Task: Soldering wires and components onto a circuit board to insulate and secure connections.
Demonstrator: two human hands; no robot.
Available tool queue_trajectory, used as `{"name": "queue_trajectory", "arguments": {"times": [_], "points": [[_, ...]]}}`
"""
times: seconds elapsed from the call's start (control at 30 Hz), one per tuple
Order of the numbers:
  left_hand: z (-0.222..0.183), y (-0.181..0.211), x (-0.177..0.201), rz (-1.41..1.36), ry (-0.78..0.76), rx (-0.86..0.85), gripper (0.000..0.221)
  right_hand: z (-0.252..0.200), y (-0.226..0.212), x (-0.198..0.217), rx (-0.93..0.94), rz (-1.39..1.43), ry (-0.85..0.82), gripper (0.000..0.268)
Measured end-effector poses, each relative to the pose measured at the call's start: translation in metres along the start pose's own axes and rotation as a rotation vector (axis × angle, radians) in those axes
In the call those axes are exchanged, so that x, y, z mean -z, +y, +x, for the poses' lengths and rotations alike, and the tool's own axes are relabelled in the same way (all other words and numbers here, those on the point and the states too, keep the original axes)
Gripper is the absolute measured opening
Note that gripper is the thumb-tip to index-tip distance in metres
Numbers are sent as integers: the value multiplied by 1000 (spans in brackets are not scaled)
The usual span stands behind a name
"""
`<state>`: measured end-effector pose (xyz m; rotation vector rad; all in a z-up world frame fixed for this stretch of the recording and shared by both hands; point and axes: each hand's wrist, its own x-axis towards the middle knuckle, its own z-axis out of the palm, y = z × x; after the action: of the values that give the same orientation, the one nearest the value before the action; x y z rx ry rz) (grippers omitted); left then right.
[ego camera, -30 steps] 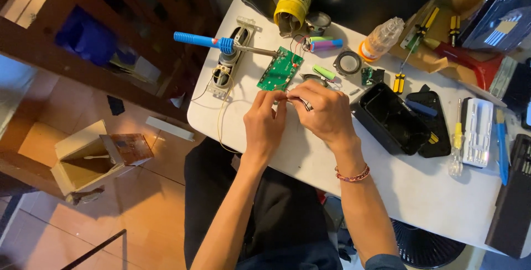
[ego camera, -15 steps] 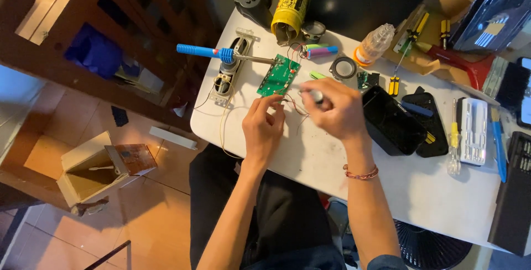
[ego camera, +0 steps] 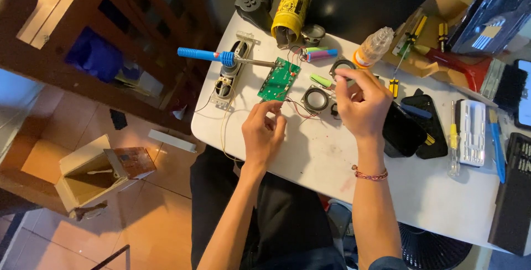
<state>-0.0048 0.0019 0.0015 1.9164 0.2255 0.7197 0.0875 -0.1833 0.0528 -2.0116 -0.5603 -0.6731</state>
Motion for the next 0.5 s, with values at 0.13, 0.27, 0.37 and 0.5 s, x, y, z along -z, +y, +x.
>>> {"name": "queue_trajectory", "arguments": {"times": [0.13, 0.27, 0.37, 0.5], "points": [[1, 3, 3, -16, -28, 9, 27, 5, -10, 4, -19, 43, 79, 14], [3, 7, 5, -31, -49, 33, 24, 4, -6, 3, -46, 45, 112, 13], [2, 7, 5, -31, -60, 52, 22, 4, -6, 1, -42, 31, 99, 13], [2, 8, 6, -46, -79, 86, 20, 4, -5, 4, 7, -89, -30, 15]]}}
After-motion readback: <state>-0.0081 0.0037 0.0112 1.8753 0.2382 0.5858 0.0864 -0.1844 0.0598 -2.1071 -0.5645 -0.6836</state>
